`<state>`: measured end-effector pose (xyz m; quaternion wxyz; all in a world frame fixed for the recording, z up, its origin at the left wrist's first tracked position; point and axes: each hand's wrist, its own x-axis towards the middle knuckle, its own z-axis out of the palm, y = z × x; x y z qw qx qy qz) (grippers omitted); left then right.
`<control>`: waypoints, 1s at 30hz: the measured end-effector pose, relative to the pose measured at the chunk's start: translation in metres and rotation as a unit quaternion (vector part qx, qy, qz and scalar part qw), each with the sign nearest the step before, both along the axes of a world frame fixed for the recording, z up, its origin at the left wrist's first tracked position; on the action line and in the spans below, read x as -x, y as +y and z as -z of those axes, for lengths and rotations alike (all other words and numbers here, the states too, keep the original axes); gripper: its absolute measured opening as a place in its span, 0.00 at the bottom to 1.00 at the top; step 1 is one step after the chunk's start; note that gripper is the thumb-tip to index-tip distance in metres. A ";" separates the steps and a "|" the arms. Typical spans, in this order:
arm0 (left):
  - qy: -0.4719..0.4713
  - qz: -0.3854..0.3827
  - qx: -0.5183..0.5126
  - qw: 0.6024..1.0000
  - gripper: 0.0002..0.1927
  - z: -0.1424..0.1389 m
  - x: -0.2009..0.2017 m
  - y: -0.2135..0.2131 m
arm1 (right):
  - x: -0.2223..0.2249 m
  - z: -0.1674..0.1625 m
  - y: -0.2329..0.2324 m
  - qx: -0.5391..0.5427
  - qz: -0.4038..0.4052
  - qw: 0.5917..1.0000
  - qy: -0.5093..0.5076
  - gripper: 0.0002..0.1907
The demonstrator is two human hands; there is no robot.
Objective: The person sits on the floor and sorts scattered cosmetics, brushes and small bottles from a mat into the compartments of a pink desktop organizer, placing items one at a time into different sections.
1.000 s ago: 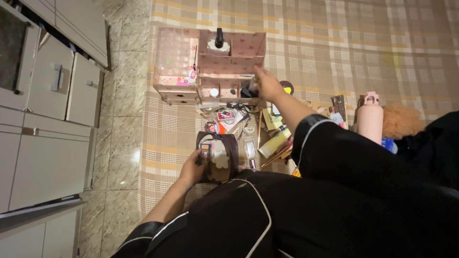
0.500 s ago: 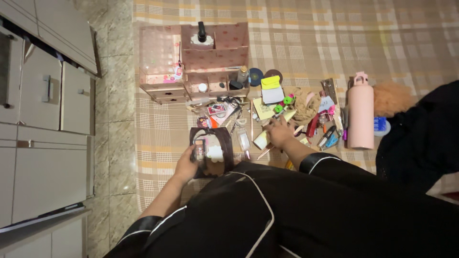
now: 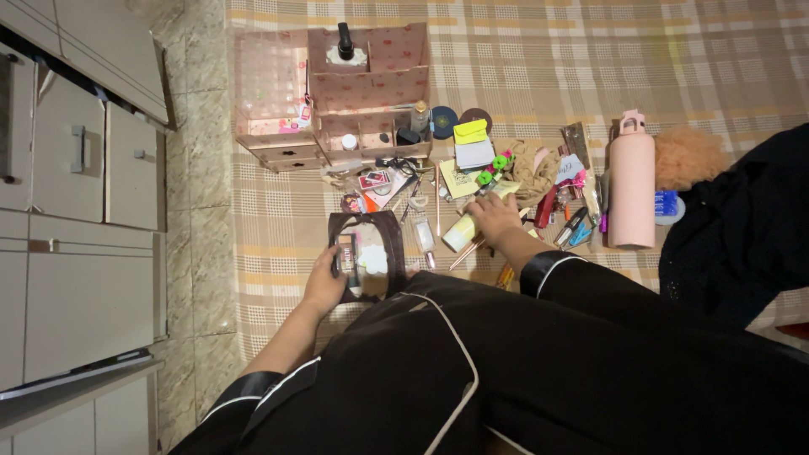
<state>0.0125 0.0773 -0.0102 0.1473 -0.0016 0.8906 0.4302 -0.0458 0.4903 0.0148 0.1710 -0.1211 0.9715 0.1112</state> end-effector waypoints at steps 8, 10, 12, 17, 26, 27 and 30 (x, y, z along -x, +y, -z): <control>-0.030 -0.027 0.045 0.998 0.31 -0.035 0.004 0.013 | 0.030 -0.027 0.007 0.024 -0.004 0.997 -0.079 0.26; 0.028 -0.011 0.061 0.998 0.29 -0.055 0.010 0.026 | 0.035 -0.050 0.002 0.062 -0.004 0.993 -0.099 0.24; 0.048 0.005 0.016 0.999 0.30 -0.075 0.018 0.044 | 0.037 -0.080 -0.004 0.112 0.005 0.986 -0.127 0.25; 0.121 0.159 -0.044 0.979 0.49 -0.122 0.043 0.090 | 0.036 -0.158 -0.032 0.141 0.018 0.963 -0.230 0.23; -0.037 0.091 -0.143 0.985 0.36 -0.166 0.062 0.090 | 0.063 -0.230 -0.025 0.335 0.046 0.929 -0.148 0.26; -0.021 0.064 -0.162 0.985 0.35 -0.166 0.065 0.088 | 0.071 -0.233 -0.022 0.363 0.043 0.924 -0.111 0.27; 0.026 0.009 -0.217 0.976 0.34 -0.163 0.077 0.090 | 0.088 -0.231 -0.032 0.566 0.197 0.790 -0.127 0.34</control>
